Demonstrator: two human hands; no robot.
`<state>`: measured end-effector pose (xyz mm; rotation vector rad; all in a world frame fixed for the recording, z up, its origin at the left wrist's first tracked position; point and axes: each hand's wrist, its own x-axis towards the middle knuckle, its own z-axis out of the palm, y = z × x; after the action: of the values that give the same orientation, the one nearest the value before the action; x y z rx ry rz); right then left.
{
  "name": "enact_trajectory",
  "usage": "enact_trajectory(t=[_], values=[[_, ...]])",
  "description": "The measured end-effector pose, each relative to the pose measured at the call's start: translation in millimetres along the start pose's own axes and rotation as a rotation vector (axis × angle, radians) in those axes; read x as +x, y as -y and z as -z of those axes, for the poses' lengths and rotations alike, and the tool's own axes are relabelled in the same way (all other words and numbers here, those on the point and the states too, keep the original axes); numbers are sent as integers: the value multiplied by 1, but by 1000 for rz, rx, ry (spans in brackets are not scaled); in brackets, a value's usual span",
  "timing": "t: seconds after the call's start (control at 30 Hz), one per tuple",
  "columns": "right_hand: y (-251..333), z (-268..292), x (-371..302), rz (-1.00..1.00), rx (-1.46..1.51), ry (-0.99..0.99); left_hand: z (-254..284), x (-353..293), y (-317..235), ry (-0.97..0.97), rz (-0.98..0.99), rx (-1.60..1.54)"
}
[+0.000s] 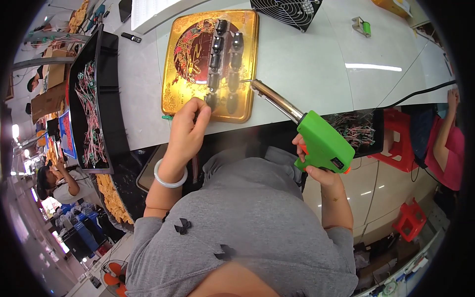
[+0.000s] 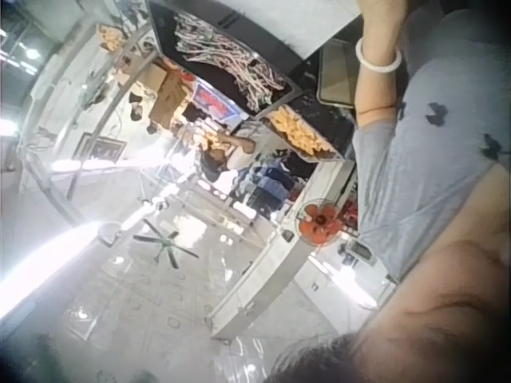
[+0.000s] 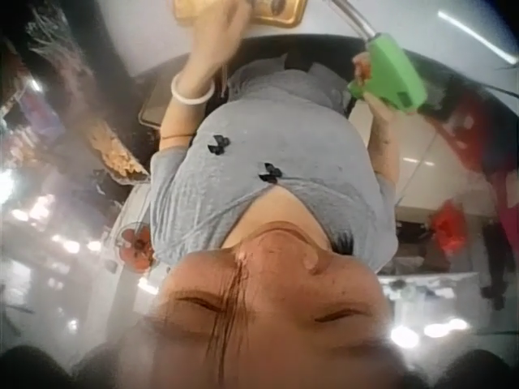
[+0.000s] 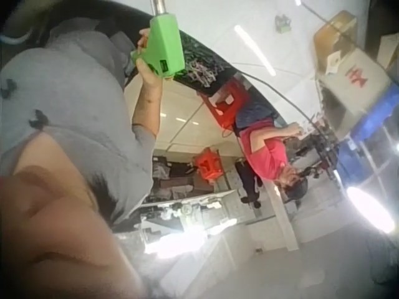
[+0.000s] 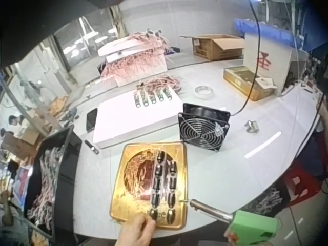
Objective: The person solders wires onto electronic components and connectors on a circuit board using a soldering gun or soldering iron.
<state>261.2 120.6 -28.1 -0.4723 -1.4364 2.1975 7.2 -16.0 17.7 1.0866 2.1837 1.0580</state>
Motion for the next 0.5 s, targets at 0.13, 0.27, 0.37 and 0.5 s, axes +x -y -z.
enact_trajectory(t=[0.13,0.27,0.37,0.5], values=[[-2,-2,-4,-45,-17,2,-13,4,5,-155,-234,68],[-8,0,-9,-76,-15,-13,-6,2,5,-166,-279,165],[-9,-1,-7,-79,3,-1,13,-1,10,-205,-65,69],[-11,0,-5,-78,20,24,25,-6,1,-247,-6,-57]])
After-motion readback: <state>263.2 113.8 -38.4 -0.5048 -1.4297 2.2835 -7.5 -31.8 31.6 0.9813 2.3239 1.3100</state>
